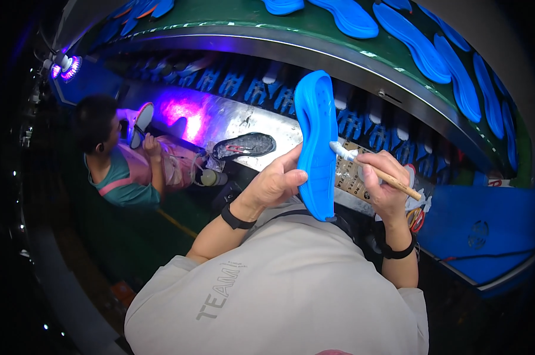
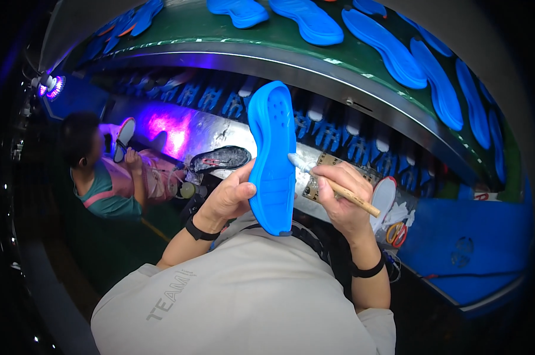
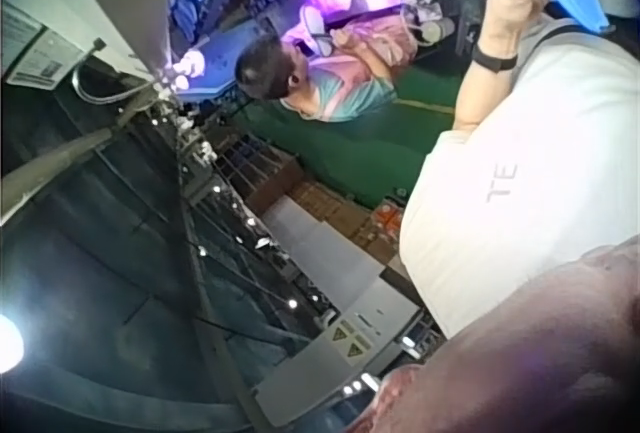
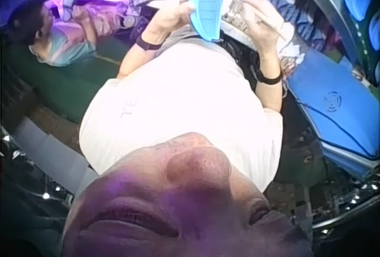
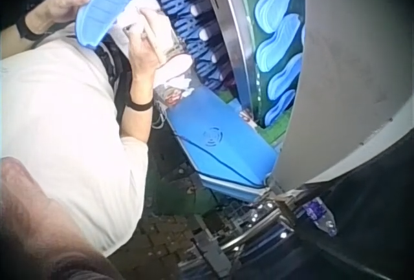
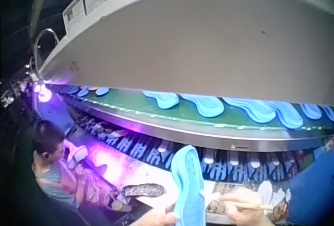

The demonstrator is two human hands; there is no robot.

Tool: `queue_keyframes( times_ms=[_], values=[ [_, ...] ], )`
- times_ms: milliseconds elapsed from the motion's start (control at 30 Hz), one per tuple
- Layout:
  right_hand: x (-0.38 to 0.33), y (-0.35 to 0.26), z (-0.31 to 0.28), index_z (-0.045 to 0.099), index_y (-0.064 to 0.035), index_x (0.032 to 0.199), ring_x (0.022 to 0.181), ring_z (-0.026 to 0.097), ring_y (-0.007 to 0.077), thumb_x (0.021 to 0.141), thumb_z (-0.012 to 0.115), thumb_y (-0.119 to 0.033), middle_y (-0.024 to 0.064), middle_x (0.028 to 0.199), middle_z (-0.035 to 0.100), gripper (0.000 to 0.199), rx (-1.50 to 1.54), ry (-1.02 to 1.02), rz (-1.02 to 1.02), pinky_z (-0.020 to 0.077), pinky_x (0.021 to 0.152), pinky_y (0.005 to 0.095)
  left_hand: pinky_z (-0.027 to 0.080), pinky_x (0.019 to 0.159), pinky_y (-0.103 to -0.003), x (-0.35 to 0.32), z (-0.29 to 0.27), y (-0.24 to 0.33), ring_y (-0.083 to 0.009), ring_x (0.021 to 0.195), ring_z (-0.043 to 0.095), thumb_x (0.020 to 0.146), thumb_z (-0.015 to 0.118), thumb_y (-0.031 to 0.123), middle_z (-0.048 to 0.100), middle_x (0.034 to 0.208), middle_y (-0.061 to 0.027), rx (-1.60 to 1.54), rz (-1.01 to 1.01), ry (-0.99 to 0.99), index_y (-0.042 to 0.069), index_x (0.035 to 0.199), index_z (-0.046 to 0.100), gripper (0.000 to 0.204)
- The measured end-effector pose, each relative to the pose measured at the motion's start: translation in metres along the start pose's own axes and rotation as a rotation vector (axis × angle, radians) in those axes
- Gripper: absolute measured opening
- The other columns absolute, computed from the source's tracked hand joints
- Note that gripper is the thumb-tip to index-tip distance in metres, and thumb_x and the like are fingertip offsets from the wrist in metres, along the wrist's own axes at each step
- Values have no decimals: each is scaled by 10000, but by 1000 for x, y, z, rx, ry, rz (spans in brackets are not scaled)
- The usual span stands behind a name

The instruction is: Applying glue to shoe soles and preparing components at an industrial workbench.

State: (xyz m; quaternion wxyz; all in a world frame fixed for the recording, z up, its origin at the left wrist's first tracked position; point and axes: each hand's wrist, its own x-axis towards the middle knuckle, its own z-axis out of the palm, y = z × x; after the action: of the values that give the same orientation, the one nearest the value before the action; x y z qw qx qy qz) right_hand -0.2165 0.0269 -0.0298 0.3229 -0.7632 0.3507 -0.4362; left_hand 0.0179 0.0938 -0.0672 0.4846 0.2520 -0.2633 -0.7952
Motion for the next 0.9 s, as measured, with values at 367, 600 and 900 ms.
queue_keyframes(
  times_ms=[367, 600, 900],
  values=[
    [-5, -7, -14, 725, 0, 905, 657, 596, 170, 825, 645, -42, 85, 756, 667, 121, 115, -46, 151, 465, 614, 297, 499, 1016, -447, 10, -1, 6, -323, 1205, 597, 798, 771, 502, 532, 1349, -203, 111, 100, 31, -20, 1480, 302, 978],
    [-13, -6, -12, 715, 12, 885, 618, 565, 176, 797, 642, -1, 89, 729, 652, 115, 108, -32, 1, 435, 573, 287, 495, 1023, -452, 14, -3, 8, -327, 1214, 591, 757, 808, 507, 530, 1354, -192, 191, 170, 75, -18, 1471, 314, 1015],
    [-19, -11, -19, 715, 13, 887, 593, 548, 172, 802, 638, -16, 84, 713, 653, 119, 169, -84, 32, 427, 560, 293, 483, 1038, -466, 17, -6, 9, -333, 1223, 582, 719, 850, 473, 522, 1357, -197, 251, 212, 61, -17, 1465, 321, 1037]
  ],
)
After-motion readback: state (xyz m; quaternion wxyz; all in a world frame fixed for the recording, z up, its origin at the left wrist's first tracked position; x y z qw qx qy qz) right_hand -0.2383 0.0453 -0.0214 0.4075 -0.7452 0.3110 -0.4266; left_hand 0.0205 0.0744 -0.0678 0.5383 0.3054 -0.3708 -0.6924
